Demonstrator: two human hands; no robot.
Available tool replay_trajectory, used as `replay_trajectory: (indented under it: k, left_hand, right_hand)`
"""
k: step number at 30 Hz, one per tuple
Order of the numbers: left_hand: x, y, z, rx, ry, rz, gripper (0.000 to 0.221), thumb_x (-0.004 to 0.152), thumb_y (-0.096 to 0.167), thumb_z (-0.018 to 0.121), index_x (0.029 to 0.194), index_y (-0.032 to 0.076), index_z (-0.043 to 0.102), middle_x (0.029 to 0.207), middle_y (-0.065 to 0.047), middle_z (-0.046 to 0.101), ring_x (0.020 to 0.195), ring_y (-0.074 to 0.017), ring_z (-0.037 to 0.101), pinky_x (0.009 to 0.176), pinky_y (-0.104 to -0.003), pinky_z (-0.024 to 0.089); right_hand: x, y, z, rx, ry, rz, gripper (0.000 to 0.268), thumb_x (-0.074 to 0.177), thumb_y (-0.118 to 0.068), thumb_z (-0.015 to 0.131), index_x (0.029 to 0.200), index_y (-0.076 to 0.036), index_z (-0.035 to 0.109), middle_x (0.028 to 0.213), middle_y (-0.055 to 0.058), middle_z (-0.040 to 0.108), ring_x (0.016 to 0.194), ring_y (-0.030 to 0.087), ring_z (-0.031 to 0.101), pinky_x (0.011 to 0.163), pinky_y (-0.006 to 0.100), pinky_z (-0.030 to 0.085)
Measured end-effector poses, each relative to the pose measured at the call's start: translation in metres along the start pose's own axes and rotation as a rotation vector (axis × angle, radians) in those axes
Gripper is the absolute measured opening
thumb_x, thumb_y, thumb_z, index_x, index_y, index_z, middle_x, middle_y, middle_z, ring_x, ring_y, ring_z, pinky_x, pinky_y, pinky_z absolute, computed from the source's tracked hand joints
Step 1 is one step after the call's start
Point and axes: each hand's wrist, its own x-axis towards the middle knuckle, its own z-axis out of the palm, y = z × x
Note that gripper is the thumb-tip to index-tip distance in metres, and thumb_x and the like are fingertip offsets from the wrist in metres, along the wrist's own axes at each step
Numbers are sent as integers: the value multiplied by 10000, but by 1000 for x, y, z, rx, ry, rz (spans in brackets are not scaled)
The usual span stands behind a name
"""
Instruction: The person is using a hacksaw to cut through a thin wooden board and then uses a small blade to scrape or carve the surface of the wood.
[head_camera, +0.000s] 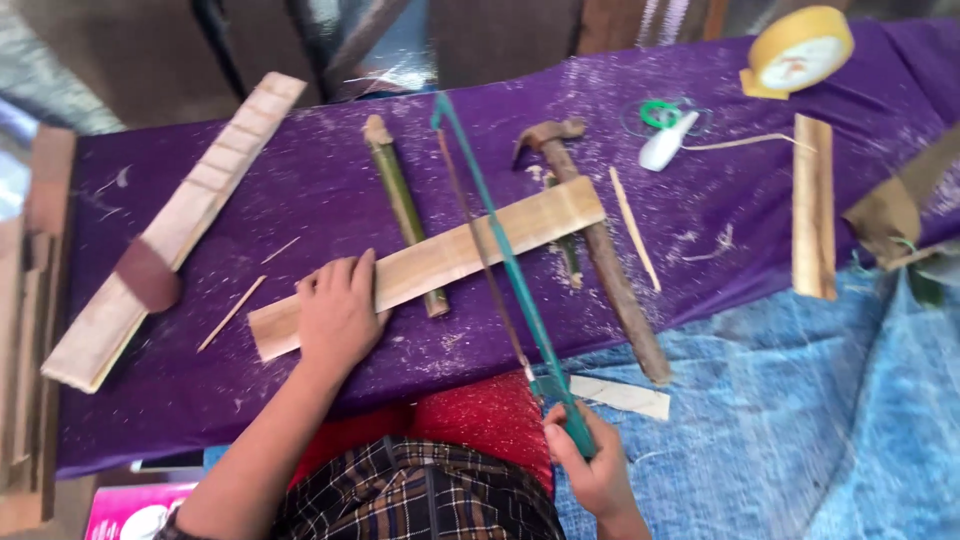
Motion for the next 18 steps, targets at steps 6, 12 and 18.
replay_trajectory:
  k: [6, 12, 18]
  left_hand:
    - [0, -1, -1, 5, -7, -20, 763, 780, 500, 708, 1422, 109, 579, 1237, -81, 649, 1144, -260, 608, 907, -432, 446]
    - [-1, -4, 0, -20, -72, -49, 833, 776, 557, 717, 1451, 102, 539, 1265, -86, 630, 1178, -262, 583, 941, -447, 431]
    - [-1, -6, 6, 10, -55, -42, 846, 795, 606, 710, 1455, 103, 545, 1282, -83, 635, 1179, -252, 585, 927, -436, 436]
  right_hand:
    - [-3, -11, 6, -130, -42, -58, 182, 948, -269, 642, 899, -107, 709, 663, -8, 586, 558, 128, 516, 550, 300, 444]
    - [-1, -11, 12, -218, -49, -49, 183, 937, -272, 662, 883, -102, 706, 581, -11, 508, 503, 127, 443, 534, 300, 407]
    - [4, -10, 15, -288, -39, -71, 204, 920, -299, 652, 882, -111, 724, 582, -13, 568, 485, 117, 491, 508, 283, 432]
